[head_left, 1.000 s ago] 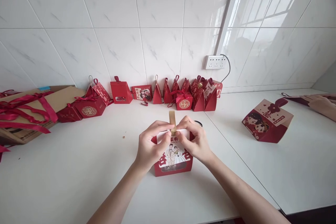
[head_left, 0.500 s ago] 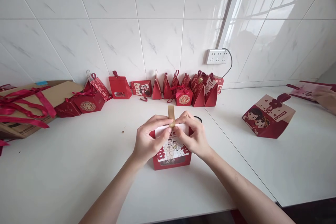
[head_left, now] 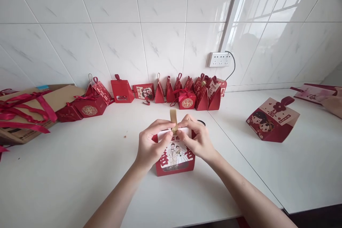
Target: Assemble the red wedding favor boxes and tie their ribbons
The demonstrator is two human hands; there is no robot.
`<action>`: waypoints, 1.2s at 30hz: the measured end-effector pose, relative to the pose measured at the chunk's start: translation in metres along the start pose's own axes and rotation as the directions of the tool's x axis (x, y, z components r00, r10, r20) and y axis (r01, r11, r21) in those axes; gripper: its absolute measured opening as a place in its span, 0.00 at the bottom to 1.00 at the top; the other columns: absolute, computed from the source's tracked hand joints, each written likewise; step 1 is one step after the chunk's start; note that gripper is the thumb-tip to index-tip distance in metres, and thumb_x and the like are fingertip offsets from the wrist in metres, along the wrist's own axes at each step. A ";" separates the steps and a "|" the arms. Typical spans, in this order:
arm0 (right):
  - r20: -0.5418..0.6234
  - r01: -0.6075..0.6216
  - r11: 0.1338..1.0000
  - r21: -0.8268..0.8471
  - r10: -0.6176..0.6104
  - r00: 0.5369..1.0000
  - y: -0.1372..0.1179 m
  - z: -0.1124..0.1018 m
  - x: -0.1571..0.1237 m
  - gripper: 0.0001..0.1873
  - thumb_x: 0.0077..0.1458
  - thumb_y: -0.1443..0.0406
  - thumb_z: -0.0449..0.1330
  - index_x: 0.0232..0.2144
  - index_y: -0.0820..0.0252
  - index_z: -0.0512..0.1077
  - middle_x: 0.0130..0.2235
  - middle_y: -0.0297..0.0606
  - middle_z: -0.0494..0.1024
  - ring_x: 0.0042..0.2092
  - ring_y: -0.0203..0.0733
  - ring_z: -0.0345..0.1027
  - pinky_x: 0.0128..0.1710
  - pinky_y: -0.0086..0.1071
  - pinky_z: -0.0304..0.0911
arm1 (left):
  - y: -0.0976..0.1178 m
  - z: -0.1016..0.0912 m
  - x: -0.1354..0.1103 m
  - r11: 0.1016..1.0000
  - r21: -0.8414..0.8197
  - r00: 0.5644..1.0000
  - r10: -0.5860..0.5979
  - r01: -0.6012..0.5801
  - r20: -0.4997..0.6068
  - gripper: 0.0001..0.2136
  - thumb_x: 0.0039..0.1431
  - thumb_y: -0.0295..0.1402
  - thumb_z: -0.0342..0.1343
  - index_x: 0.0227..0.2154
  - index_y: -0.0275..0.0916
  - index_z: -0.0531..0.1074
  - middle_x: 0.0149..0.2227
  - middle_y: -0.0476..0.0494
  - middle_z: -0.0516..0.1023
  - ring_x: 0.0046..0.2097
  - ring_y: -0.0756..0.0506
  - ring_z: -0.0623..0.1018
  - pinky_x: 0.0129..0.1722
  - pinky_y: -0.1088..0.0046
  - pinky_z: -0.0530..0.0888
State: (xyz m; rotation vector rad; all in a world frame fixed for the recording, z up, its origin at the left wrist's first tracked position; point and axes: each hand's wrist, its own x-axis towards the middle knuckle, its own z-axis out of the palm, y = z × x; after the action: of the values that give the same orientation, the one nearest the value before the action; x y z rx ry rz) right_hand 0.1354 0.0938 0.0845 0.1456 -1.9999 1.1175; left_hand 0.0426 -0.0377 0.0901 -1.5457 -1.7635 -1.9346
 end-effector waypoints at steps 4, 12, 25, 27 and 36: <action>0.008 -0.010 1.000 0.017 0.010 1.000 0.001 -0.001 -0.001 0.07 0.54 0.67 0.57 0.31 0.58 0.75 0.28 0.32 0.64 0.27 0.32 0.58 0.26 0.28 0.56 | 0.001 0.000 0.000 1.000 0.016 1.000 -0.011 0.011 -0.005 0.08 0.54 0.26 0.56 0.34 0.41 0.79 0.36 0.48 0.80 0.39 0.49 0.79 0.37 0.78 0.76; -0.023 0.023 1.000 -0.005 -0.023 0.999 0.001 0.002 -0.002 0.07 0.54 0.67 0.57 0.30 0.58 0.75 0.27 0.32 0.65 0.27 0.33 0.59 0.27 0.30 0.57 | 0.002 0.000 0.001 0.997 0.071 1.000 0.007 -0.007 -0.002 0.07 0.55 0.29 0.55 0.35 0.40 0.78 0.36 0.46 0.80 0.38 0.48 0.79 0.36 0.76 0.77; -0.040 0.083 0.997 0.006 -0.082 0.996 0.001 0.001 -0.003 0.05 0.54 0.66 0.58 0.31 0.58 0.75 0.27 0.33 0.65 0.28 0.34 0.59 0.27 0.30 0.57 | 0.001 -0.002 0.000 0.997 0.052 0.998 0.056 -0.058 0.040 0.09 0.54 0.28 0.55 0.36 0.40 0.78 0.37 0.45 0.79 0.40 0.47 0.78 0.39 0.73 0.77; -0.042 0.068 0.998 0.000 -0.068 0.997 0.001 0.002 -0.003 0.06 0.55 0.66 0.58 0.31 0.58 0.75 0.27 0.32 0.64 0.28 0.34 0.59 0.27 0.30 0.57 | 0.001 -0.001 0.000 0.996 0.069 0.998 0.054 -0.055 0.022 0.07 0.54 0.28 0.56 0.35 0.40 0.78 0.37 0.46 0.80 0.40 0.47 0.79 0.39 0.73 0.77; -0.009 -0.004 1.000 -0.003 0.004 1.000 -0.002 0.000 0.000 0.07 0.54 0.66 0.57 0.29 0.58 0.75 0.27 0.32 0.64 0.26 0.33 0.57 0.26 0.29 0.56 | 0.003 0.001 0.001 0.995 0.082 0.998 0.062 -0.062 -0.002 0.07 0.55 0.28 0.55 0.34 0.41 0.78 0.36 0.46 0.80 0.38 0.48 0.79 0.36 0.75 0.77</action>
State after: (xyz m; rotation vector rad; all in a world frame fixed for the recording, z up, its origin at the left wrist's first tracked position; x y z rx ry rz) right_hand 0.1367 0.0929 0.0857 0.1350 -1.9942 1.1155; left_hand 0.0447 -0.0375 0.0923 -1.5486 -1.7480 -1.8130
